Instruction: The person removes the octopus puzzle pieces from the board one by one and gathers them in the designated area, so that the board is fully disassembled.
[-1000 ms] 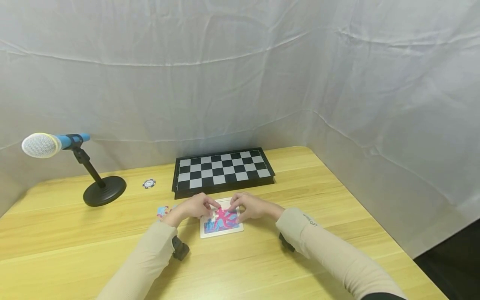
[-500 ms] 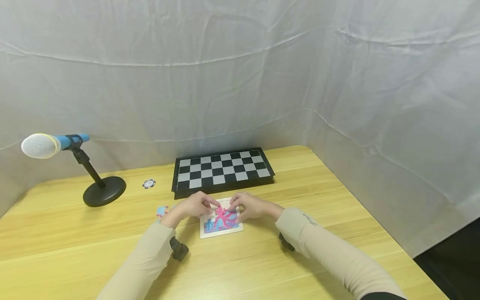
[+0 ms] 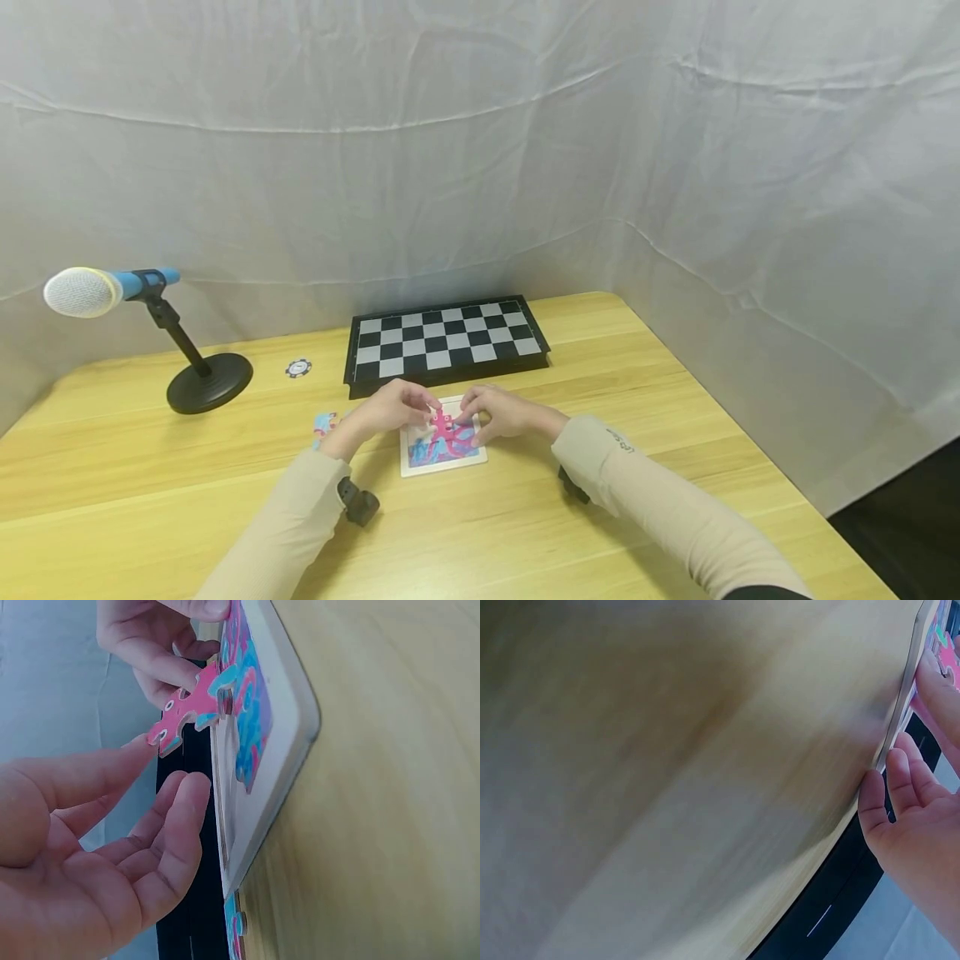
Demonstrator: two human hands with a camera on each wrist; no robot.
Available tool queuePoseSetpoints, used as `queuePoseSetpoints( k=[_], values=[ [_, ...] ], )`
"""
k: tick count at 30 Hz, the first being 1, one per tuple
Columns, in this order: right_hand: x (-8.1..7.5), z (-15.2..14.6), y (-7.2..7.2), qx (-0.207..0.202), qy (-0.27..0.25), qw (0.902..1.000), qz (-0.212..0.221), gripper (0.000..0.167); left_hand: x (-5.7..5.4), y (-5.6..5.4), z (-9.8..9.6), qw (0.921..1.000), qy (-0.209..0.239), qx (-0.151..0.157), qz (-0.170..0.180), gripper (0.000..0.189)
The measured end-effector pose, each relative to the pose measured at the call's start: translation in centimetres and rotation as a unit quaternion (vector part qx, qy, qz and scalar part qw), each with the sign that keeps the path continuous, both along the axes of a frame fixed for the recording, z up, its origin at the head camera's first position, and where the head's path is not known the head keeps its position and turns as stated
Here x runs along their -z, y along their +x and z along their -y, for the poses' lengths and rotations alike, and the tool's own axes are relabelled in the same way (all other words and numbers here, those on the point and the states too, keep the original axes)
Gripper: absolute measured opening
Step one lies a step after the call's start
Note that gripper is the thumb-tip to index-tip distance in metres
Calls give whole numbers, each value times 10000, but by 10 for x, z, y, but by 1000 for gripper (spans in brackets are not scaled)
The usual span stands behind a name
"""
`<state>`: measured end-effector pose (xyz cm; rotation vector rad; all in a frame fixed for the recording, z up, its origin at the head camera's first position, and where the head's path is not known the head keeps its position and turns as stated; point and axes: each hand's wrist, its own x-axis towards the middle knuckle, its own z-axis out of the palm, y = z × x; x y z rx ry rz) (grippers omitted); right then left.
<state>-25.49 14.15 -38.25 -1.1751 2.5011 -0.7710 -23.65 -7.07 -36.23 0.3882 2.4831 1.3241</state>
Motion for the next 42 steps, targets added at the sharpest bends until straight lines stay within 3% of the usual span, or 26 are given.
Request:
queuePoseSetpoints(
  k=[7,26,42],
  values=[
    [2,-1,-1,-72,-16,9999,-96,36,3,0,-1,9991,290,-40,301,17],
    [5,2,0,152,-46,9995,-271,35,5,0,-3,9985,511,-35,182,12],
    [6,3,2,236,-53,9993,-267,37,5,-1,-3,9980,550,-218,200,12]
  ],
)
